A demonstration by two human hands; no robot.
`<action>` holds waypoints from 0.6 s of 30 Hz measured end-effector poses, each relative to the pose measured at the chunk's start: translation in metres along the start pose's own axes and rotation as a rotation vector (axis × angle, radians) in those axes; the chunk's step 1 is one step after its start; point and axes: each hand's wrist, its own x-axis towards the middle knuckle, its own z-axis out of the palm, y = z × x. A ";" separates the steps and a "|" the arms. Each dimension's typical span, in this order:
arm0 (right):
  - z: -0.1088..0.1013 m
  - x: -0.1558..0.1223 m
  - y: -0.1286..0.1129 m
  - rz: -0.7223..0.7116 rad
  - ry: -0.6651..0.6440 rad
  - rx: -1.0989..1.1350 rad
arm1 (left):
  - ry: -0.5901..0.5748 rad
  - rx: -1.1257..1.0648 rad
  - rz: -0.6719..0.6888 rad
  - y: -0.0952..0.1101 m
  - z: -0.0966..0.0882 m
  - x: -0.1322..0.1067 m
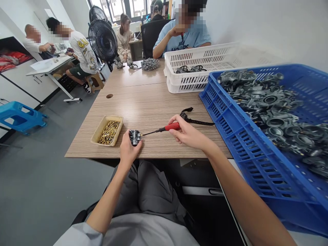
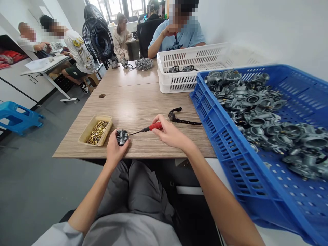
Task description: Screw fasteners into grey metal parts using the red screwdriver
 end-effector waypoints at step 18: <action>-0.002 -0.004 -0.006 -0.039 -0.038 -0.017 | 0.000 -0.008 0.008 -0.001 0.001 0.000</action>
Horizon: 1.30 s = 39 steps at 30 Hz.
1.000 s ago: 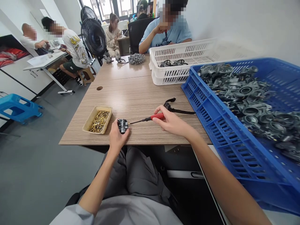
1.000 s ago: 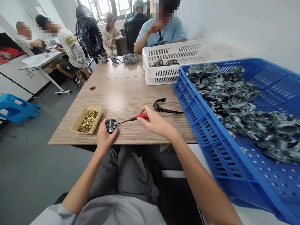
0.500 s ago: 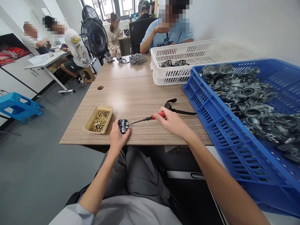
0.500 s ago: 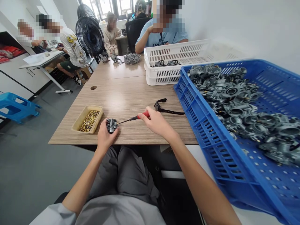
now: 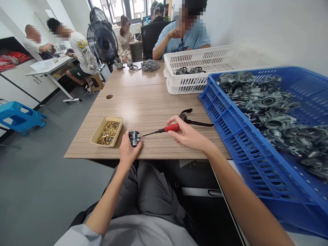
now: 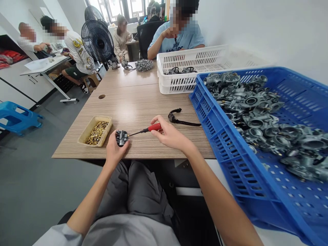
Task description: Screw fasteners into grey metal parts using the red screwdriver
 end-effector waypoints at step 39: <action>0.004 0.006 0.005 0.053 0.125 -0.097 | 0.018 -0.011 -0.002 0.002 0.000 0.000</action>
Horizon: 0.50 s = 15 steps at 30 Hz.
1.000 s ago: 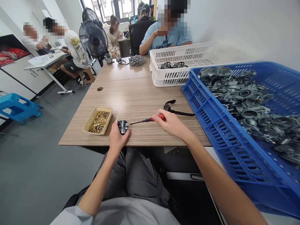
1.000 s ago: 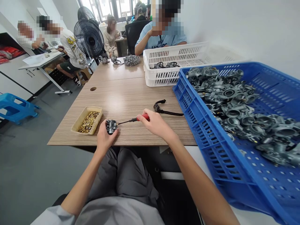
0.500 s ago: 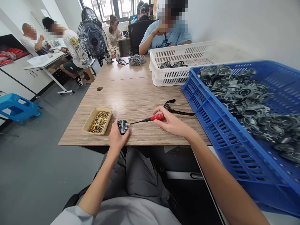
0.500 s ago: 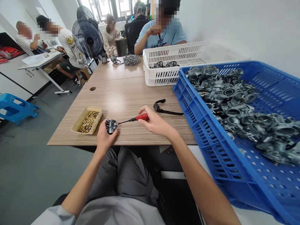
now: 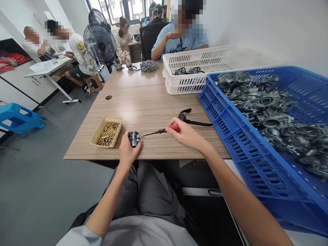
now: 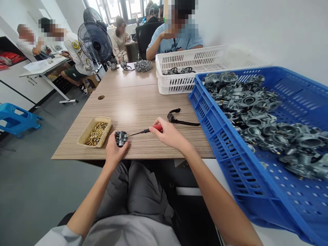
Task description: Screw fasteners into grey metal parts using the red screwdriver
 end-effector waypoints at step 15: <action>0.002 0.001 0.001 0.033 0.065 -0.083 | -0.013 0.001 -0.010 0.000 -0.001 0.000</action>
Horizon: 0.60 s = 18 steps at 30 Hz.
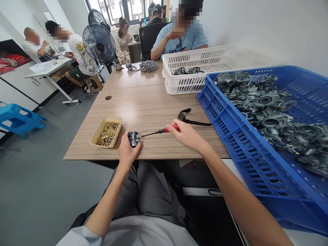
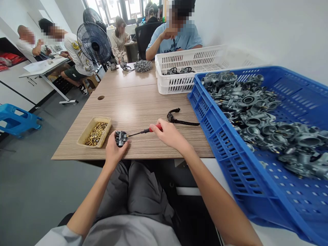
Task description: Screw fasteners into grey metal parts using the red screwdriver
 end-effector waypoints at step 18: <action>-0.010 -0.007 -0.002 -0.066 -0.264 0.259 | 0.011 0.002 0.016 -0.001 0.001 0.000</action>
